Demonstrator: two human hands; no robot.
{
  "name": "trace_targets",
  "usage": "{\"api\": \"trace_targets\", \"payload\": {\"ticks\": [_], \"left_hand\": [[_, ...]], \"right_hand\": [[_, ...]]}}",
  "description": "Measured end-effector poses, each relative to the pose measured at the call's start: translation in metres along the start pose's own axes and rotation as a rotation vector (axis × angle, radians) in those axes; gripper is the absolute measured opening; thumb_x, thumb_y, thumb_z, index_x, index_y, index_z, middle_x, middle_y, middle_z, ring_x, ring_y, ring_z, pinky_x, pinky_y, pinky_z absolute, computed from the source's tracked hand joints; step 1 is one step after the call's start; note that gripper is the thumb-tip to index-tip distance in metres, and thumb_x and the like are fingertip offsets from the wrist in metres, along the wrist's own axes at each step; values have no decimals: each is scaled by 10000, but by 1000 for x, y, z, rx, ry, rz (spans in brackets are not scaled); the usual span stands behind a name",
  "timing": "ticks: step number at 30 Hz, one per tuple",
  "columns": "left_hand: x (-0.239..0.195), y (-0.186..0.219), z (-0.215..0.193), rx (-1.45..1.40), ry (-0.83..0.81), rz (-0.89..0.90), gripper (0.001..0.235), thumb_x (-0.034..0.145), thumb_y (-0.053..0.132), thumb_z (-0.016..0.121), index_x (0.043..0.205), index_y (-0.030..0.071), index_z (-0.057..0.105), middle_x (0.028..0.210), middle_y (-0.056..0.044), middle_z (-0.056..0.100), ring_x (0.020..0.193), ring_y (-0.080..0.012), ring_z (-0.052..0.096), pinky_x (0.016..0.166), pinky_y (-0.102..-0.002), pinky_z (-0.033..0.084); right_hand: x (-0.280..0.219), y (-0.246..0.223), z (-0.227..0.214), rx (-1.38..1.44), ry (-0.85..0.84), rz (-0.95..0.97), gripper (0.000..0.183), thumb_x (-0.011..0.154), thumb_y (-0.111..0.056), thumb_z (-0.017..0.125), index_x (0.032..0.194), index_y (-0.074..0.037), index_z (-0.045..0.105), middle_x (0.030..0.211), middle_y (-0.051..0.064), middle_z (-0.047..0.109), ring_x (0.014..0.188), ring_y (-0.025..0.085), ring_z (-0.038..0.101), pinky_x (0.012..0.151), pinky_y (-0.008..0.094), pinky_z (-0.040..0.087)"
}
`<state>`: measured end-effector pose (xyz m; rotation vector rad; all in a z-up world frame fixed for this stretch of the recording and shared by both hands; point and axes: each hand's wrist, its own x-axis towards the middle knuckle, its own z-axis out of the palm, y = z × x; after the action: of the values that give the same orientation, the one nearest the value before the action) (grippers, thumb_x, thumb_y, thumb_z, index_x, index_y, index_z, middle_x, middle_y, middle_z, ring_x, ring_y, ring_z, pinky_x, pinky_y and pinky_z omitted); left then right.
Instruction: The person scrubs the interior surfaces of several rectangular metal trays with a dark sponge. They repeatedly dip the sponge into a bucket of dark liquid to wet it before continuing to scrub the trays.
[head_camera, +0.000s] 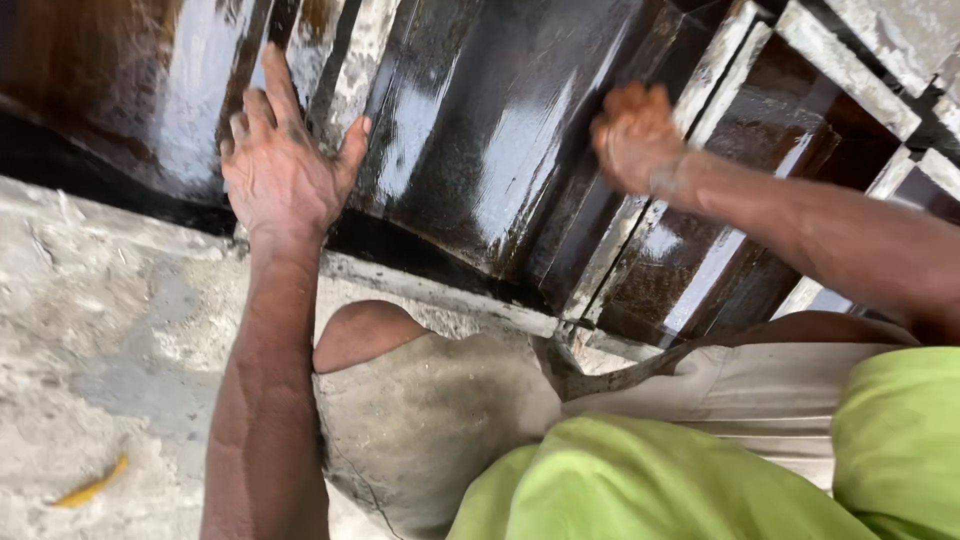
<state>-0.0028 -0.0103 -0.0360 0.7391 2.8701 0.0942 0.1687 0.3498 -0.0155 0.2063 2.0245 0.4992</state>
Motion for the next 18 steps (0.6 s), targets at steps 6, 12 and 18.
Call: {"api": "trace_targets", "payload": {"ticks": [6,12,18], "left_hand": [[0,-4,5,105,-81,-10,1042,1194,916,378,1649,61,-6,1494,-225,549,1203,-369,638,979,-478,551],[0,3,-7,40,-104,-23,986,1135,853,410,1644,58,126,1373,-204,578,1058,-349,646,897,-471,549],[-2,0,6,-4,7,3,1003,1136,888,475,1646,94,137,1394,-178,599,1115,-356,657,864,-481,570]], "right_hand": [[-75,-76,-3,614,-111,-861,405,825,-173,809,1223,-152,738,1193,89,591,1052,268,637,865,391,609],[-96,-85,-32,556,-361,-618,524,931,149,517,1397,-87,471,1253,118,392,688,187,516,505,258,573],[-16,31,-30,-16,6,-200,282,858,111,648,867,-152,750,691,-18,690,591,116,678,587,175,603]]}}
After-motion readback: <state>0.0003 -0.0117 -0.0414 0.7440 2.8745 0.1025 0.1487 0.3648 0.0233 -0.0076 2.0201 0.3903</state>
